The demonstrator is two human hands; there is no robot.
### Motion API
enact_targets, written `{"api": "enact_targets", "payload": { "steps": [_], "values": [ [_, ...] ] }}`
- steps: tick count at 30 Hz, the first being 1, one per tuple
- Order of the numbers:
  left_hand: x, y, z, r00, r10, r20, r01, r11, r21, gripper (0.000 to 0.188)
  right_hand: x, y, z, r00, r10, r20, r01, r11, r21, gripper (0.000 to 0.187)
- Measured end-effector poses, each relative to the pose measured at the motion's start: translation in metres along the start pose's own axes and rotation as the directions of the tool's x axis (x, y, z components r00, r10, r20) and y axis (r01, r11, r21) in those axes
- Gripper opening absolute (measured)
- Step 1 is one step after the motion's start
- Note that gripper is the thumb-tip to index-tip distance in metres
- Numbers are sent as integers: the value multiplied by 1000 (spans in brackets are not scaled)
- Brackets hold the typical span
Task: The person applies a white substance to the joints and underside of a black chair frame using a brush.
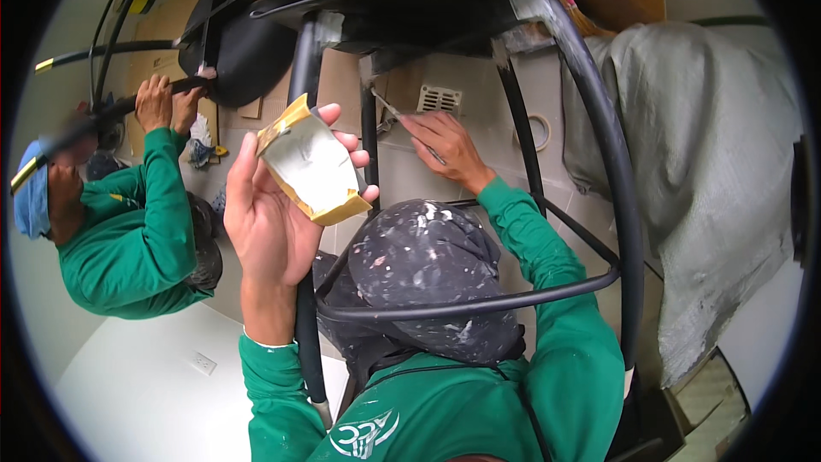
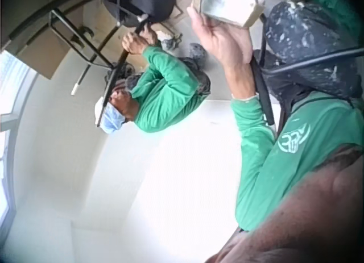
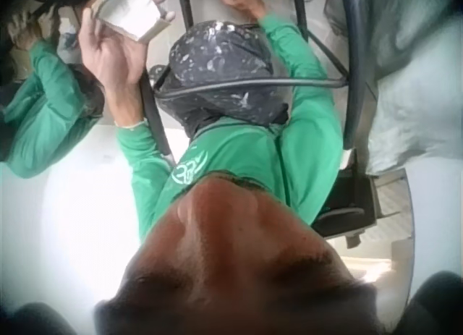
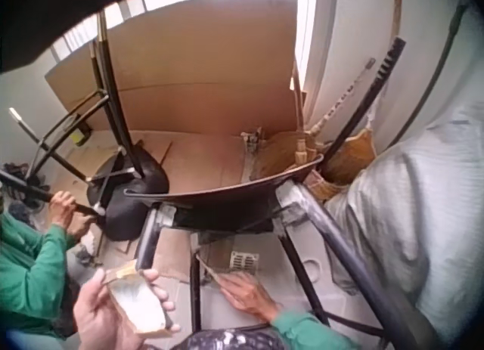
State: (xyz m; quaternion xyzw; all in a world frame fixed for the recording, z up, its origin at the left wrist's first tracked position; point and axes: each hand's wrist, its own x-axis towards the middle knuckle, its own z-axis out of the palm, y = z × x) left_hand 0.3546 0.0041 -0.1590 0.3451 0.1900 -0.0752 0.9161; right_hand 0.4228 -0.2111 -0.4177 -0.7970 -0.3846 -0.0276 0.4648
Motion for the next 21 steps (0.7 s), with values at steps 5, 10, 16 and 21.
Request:
{"api": "enact_targets", "payload": {
  "steps": [5,10,16,21],
  "values": [
    [1,-5,10,1000,-23,-21,26,993,114,74,-4,7,2,1000,8,-5,-9,999,-53,49],
    [-1,-1,4,1000,8,-22,-5,989,145,75,-3,16,1,1000,-22,-2,22,997,-68,51],
    [-6,1,1,998,63,-26,-57,980,190,77,-4,31,16,996,-84,23,86,983,-161,55],
    [-6,2,0,998,67,-4,-65,982,180,79,-4,44,25,995,-103,-14,98,975,-201,58]
  ]
}}
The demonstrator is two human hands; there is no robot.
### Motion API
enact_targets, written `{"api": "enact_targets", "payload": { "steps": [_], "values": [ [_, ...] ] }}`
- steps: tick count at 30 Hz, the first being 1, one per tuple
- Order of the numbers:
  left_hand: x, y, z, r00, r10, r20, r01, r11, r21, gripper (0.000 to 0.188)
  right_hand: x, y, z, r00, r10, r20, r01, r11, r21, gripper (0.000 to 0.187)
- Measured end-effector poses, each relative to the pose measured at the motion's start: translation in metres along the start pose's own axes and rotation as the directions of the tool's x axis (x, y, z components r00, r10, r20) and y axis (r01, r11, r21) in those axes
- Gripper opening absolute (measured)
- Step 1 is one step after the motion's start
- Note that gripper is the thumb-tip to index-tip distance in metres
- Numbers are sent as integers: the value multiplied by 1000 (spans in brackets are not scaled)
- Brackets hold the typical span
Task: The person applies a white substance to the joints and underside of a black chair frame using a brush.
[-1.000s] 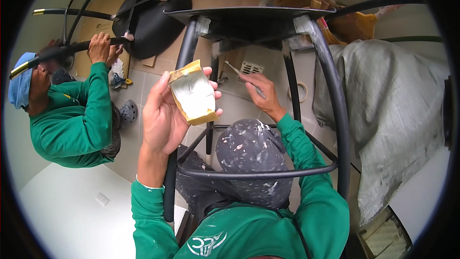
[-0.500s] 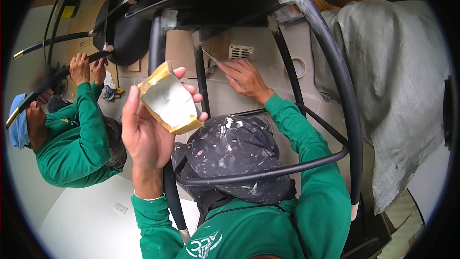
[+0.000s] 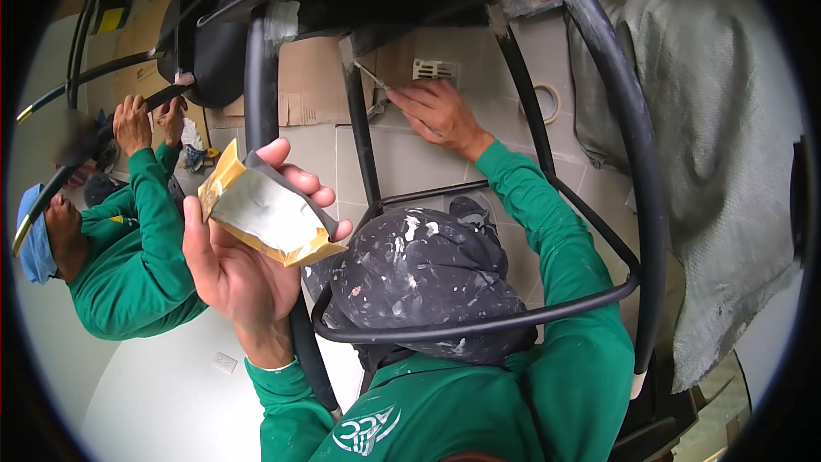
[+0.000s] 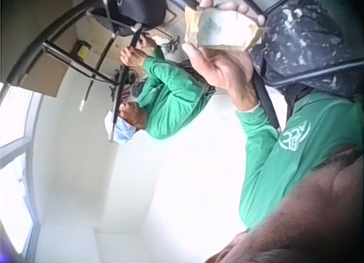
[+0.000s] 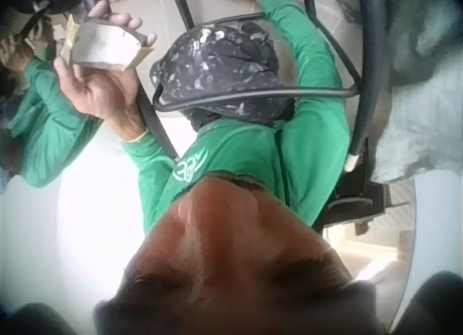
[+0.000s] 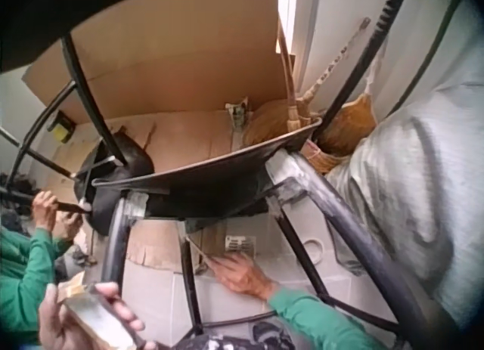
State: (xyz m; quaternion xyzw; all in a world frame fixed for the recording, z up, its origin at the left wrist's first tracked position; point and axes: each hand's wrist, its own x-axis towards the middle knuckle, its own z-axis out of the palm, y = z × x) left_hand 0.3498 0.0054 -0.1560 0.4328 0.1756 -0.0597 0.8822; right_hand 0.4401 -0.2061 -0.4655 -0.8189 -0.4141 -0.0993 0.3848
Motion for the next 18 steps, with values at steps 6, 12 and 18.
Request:
{"api": "enact_targets", "payload": {
  "steps": [6,12,18],
  "values": [
    [-1,-2,-3,1000,4,25,-5,999,34,79,-4,9,5,998,57,33,-58,998,9,54],
    [-2,-1,-1,1000,4,7,-4,996,92,80,-7,5,-1,999,55,2,-55,998,23,52],
    [-3,-1,-1,999,1,32,-4,996,93,81,3,-2,8,999,38,34,-39,999,8,55]
  ]
}}
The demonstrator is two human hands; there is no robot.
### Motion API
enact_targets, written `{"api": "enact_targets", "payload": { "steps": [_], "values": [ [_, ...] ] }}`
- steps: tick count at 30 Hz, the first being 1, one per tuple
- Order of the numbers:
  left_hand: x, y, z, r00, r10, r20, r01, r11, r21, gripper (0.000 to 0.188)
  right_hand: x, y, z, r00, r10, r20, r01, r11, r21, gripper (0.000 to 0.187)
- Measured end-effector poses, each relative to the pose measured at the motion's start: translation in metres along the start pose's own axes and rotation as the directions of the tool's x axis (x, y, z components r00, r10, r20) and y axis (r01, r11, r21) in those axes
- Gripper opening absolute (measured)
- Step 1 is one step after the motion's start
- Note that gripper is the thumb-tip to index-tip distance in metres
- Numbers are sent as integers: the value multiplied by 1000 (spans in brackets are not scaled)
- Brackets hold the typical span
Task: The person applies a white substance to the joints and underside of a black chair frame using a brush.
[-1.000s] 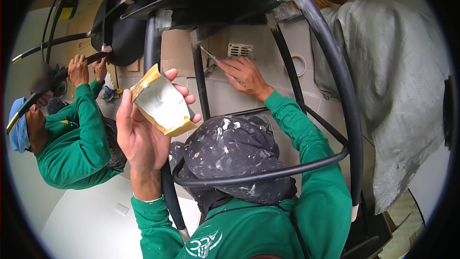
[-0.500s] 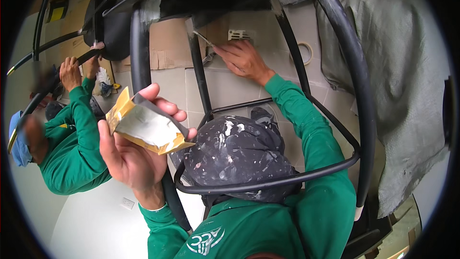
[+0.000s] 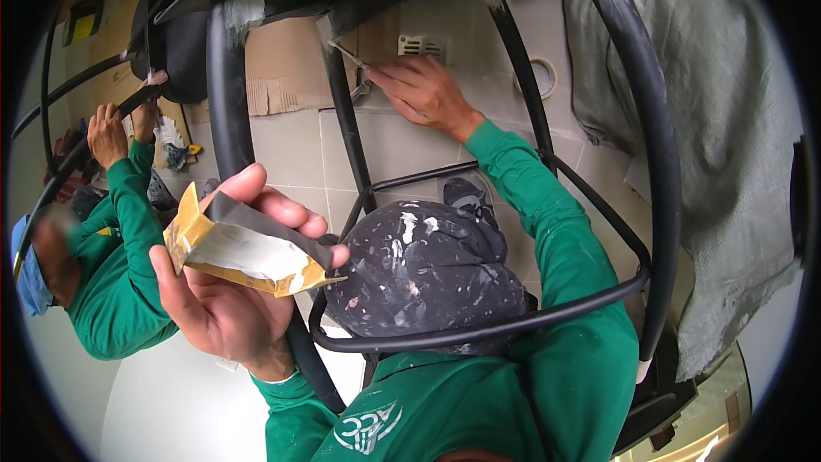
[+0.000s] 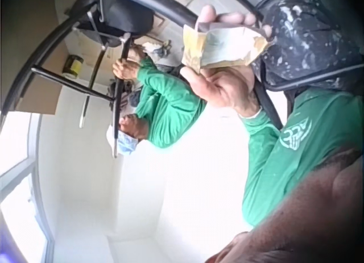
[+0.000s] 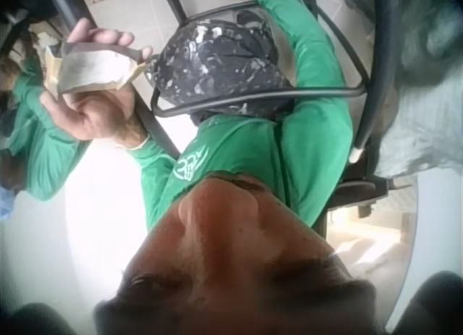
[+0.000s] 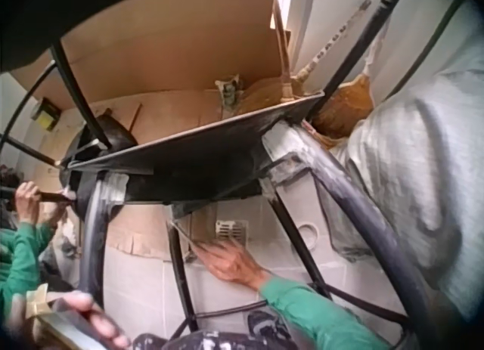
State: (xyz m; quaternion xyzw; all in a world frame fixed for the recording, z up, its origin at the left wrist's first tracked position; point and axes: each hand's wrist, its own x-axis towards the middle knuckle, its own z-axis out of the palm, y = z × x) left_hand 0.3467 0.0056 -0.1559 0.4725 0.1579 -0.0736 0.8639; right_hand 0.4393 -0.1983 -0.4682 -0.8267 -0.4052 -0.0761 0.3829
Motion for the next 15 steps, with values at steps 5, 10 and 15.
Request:
{"api": "enact_targets", "payload": {
  "steps": [5,10,15],
  "values": [
    [0,-1,-1,1000,4,14,-4,1000,0,81,-1,6,5,1000,22,-14,-22,1000,-13,56],
    [0,0,-3,1000,9,19,-10,1000,20,80,-9,8,3,999,37,-33,-38,999,-29,56],
    [1,0,-1,1000,6,14,-6,1000,13,80,-14,5,0,999,13,-45,-16,998,-59,56]
  ]
}}
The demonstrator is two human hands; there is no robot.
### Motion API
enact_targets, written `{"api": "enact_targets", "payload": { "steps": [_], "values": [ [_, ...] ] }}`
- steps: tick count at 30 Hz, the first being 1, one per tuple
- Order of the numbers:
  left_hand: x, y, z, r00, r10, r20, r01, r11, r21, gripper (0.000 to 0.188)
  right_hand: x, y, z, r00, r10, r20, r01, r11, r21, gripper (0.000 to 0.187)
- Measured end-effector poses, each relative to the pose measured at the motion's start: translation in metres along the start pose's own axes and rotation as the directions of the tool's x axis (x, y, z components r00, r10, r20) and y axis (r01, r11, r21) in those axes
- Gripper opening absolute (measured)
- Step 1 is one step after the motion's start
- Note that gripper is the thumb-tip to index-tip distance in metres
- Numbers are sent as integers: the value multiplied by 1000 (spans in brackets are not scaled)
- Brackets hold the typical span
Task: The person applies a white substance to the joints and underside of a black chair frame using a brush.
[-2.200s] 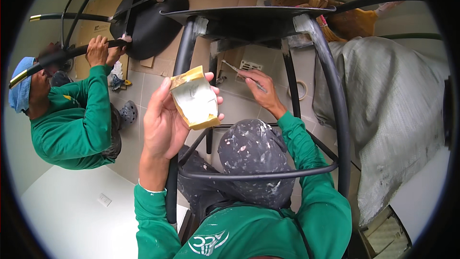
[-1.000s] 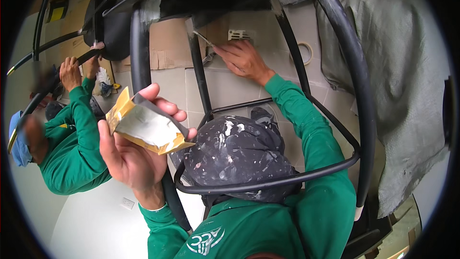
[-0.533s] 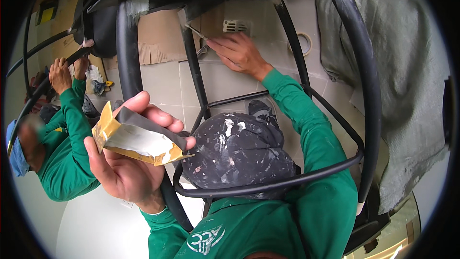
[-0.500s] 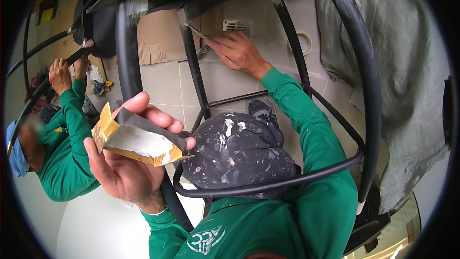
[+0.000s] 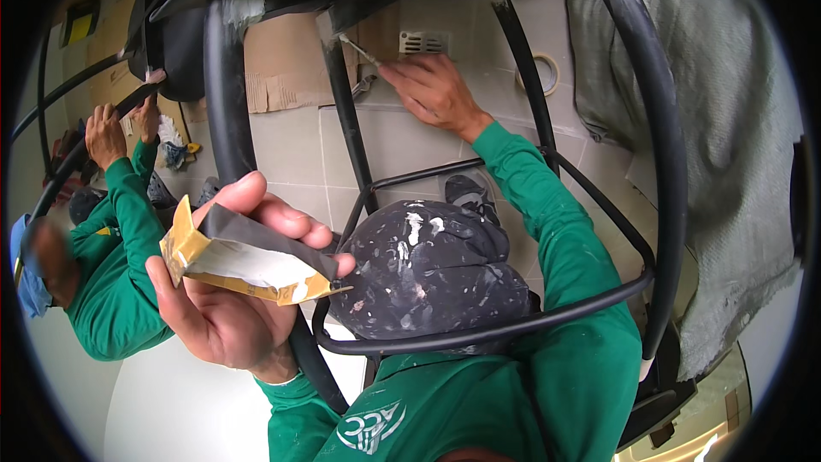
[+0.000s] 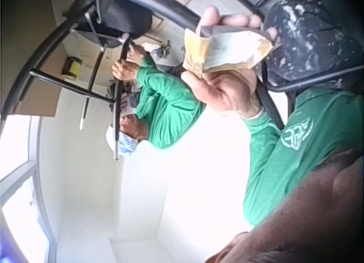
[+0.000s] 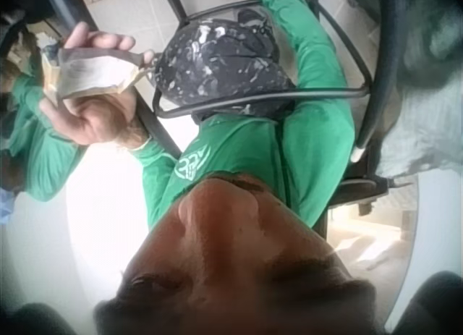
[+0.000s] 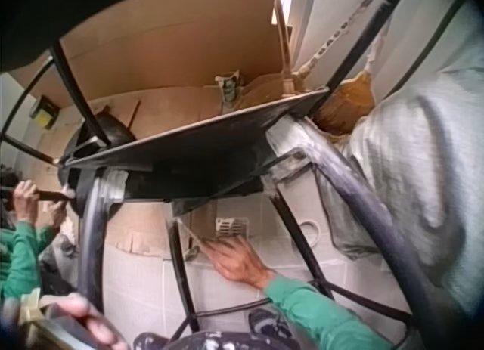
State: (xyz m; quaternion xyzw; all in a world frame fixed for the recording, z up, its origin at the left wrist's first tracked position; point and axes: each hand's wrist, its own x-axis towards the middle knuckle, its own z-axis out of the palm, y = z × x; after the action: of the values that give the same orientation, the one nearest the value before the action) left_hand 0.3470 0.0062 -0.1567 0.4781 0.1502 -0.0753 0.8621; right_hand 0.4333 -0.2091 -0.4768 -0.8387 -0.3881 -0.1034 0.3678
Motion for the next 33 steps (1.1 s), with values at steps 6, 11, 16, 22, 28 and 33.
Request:
{"api": "enact_targets", "payload": {
  "steps": [6,11,16,22,28,33],
  "values": [
    [-1,0,-1,1000,-3,4,3,1000,16,80,13,-6,1,999,33,-11,-33,999,22,52],
    [-1,0,0,1000,-1,-9,1,1000,23,80,10,-17,1,994,82,-75,-81,997,14,50],
    [-1,1,1,1000,10,-15,-10,999,41,79,11,-33,0,986,113,-119,-116,993,-17,49],
    [-1,0,2,1000,18,-3,-18,1000,21,79,27,-44,8,984,92,-153,-95,995,-15,50],
    [-2,-1,-3,1000,11,1,-11,1000,14,79,28,-43,11,989,51,-140,-54,998,-19,49],
    [-3,-4,10,996,65,-55,-70,992,-106,88,18,-35,10,991,68,-117,-73,997,-37,53]
  ]
}}
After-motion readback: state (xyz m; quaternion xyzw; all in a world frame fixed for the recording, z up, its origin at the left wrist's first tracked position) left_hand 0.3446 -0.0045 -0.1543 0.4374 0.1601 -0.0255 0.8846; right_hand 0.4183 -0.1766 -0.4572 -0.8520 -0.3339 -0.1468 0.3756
